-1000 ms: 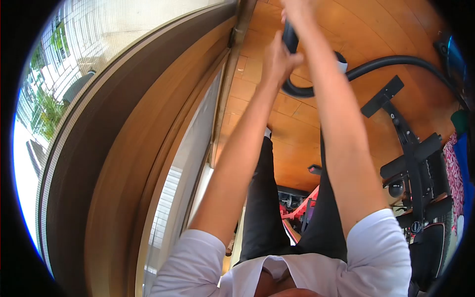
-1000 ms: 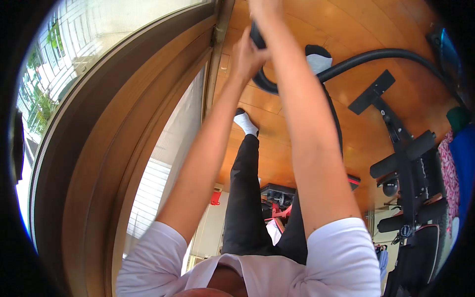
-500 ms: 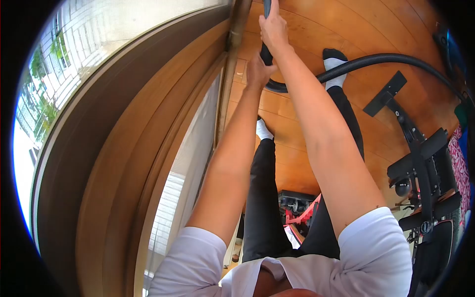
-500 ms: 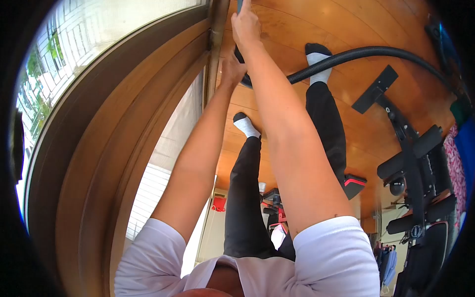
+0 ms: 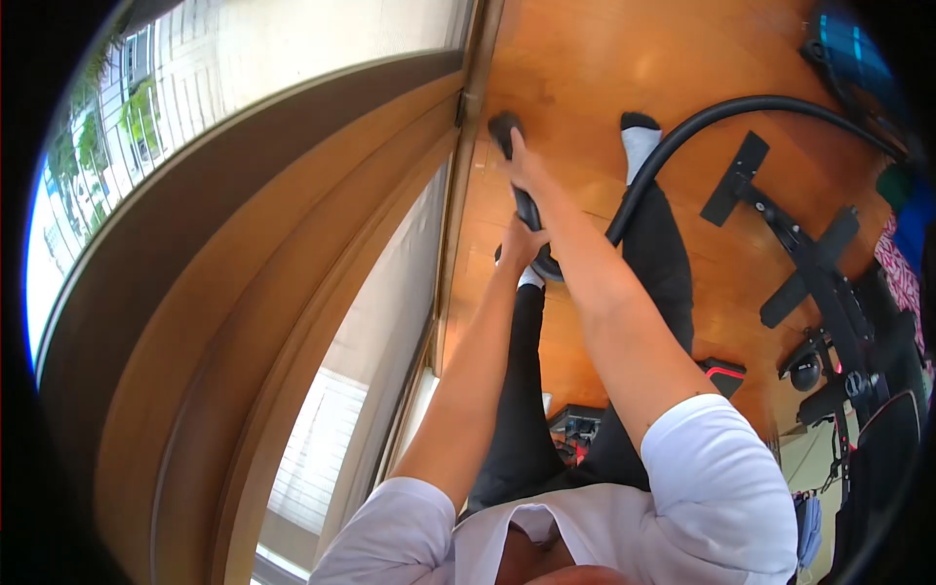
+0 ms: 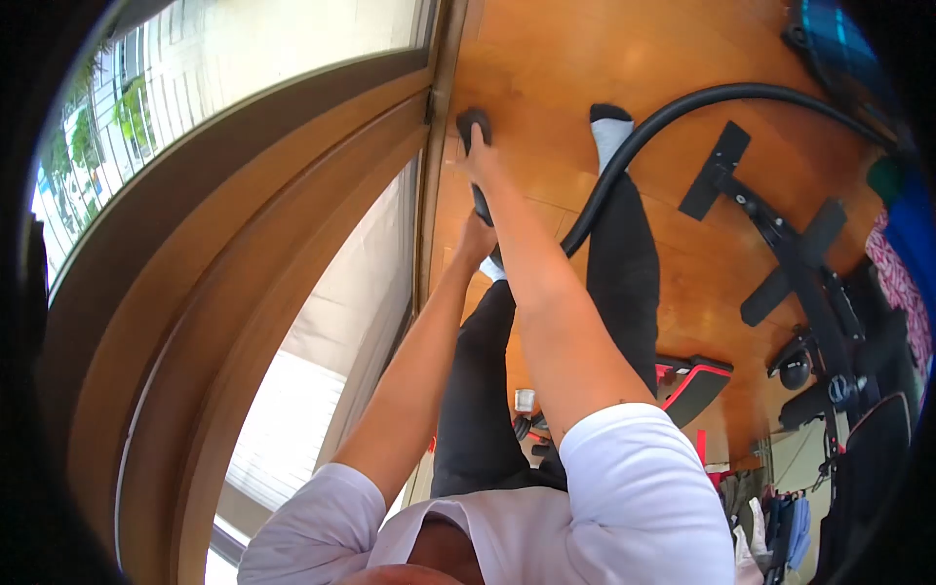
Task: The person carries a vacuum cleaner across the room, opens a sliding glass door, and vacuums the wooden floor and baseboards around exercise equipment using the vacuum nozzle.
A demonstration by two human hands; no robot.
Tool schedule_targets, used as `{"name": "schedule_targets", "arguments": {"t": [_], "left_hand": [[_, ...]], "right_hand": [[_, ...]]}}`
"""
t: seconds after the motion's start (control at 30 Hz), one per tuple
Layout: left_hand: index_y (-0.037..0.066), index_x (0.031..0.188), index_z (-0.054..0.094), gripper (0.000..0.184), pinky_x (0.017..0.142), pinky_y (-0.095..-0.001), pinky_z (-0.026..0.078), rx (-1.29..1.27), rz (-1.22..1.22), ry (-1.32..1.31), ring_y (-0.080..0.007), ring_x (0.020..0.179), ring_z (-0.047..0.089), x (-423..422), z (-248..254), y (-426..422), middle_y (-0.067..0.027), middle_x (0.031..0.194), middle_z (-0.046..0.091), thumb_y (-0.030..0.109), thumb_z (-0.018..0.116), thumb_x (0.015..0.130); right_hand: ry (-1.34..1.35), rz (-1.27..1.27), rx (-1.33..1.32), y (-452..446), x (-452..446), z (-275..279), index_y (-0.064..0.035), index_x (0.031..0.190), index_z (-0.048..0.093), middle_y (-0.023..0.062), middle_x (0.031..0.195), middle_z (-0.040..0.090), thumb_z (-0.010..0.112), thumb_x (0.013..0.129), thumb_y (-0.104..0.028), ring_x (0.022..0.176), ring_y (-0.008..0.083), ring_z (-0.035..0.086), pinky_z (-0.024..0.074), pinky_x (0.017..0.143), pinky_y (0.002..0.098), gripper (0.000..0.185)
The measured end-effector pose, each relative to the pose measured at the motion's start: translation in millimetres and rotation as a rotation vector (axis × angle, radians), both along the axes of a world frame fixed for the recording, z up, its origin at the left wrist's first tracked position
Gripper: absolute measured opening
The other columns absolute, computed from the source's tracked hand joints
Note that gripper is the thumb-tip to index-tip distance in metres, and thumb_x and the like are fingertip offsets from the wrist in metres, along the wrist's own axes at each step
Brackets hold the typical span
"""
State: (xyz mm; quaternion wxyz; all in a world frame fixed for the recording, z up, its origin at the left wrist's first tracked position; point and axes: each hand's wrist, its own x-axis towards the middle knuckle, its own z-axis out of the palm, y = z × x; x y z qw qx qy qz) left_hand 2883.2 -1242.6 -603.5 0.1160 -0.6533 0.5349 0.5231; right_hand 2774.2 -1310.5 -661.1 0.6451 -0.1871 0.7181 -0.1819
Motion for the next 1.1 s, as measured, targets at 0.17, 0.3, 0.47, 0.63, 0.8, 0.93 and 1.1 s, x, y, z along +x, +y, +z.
{"name": "schedule_targets", "arguments": {"t": [0.17, 0.3, 0.47, 0.63, 0.8, 0.93, 1.1], "left_hand": [[-0.001, 0.099, 0.056, 0.038, 0.065, -0.0323, 0.051, 0.116, 0.469, 0.192, -0.0197, 0.077, 0.066, -39, 67, -20, -0.0113, 0.083, 0.066, 0.017, 0.075, 0.071], [0.003, 0.083, 0.056, 0.023, 0.055, -0.0293, 0.046, 0.109, 0.495, 0.341, -0.0117, 0.062, 0.056, -98, 106, -47, -0.0034, 0.072, 0.059, 0.016, 0.073, 0.075], [-0.001, 0.092, 0.055, 0.038, 0.059, -0.0305, 0.048, 0.114, 0.286, 0.442, -0.0142, 0.071, 0.059, -229, 159, -71, -0.008, 0.077, 0.061, 0.024, 0.076, 0.073], [-0.005, 0.098, 0.055, 0.05, 0.067, -0.0351, 0.05, 0.066, -0.028, 0.524, -0.0222, 0.073, 0.06, -368, 257, -103, -0.0139, 0.08, 0.061, 0.036, 0.073, 0.076], [-0.006, 0.11, 0.051, 0.054, 0.081, -0.0366, 0.048, -0.064, -0.383, 0.544, -0.0257, 0.092, 0.06, -458, 264, -124, -0.0189, 0.097, 0.06, 0.04, 0.066, 0.085], [-0.003, 0.12, 0.047, 0.064, 0.095, -0.0465, 0.041, 0.014, -0.573, 0.556, -0.0406, 0.114, 0.05, -499, 302, -147, -0.026, 0.122, 0.05, 0.05, 0.059, 0.086], [0.003, 0.144, 0.027, 0.067, 0.109, -0.0408, 0.029, 0.355, -0.529, 0.924, -0.0344, 0.133, 0.034, -529, 309, -151, -0.0227, 0.14, 0.037, 0.052, 0.037, 0.099]], "right_hand": [[-0.293, -0.333, -0.105, 61, -39, 109, 0.0042, 0.148, 0.009, 0.0228, 0.11, 0.06, 0.069, 0.085, -0.042, 0.099, 0.026, 0.059, 0.0476, 0.086, 0.0338, 0.099], [-0.49, -0.318, -0.237, 108, -101, 169, 0.0, 0.145, 0.029, 0.0193, 0.123, 0.055, 0.063, 0.086, -0.051, 0.112, 0.0245, 0.055, 0.0428, 0.094, 0.0322, 0.085], [-0.28, -0.253, -0.314, 92, -219, 266, -0.0046, 0.146, 0.025, 0.0121, 0.119, 0.054, 0.069, 0.084, -0.031, 0.108, 0.0206, 0.053, 0.0401, 0.095, 0.0304, 0.081], [-0.338, -0.524, -0.333, 83, -331, 321, -0.0052, 0.133, 0.036, 0.0074, 0.1, 0.057, 0.07, 0.075, -0.01, 0.092, 0.015, 0.058, 0.0463, 0.081, 0.0278, 0.067], [-0.412, -0.812, -0.568, 61, -413, 376, -0.0043, 0.136, 0.036, 0.0037, 0.114, 0.053, 0.07, 0.076, -0.009, 0.107, 0.0149, 0.053, 0.0419, 0.089, 0.0263, 0.069], [-0.623, -1.049, -0.565, 44, -467, 411, -0.0042, 0.133, 0.039, 0.0001, 0.117, 0.049, 0.073, 0.081, -0.02, 0.112, 0.0123, 0.045, 0.0373, 0.093, 0.0256, 0.065], [0.149, -0.724, -0.529, 13, -523, 422, -0.0017, 0.112, 0.052, 0.0026, 0.084, 0.054, 0.078, 0.076, -0.026, 0.078, 0.0118, 0.053, 0.0452, 0.074, 0.028, 0.051]]}}
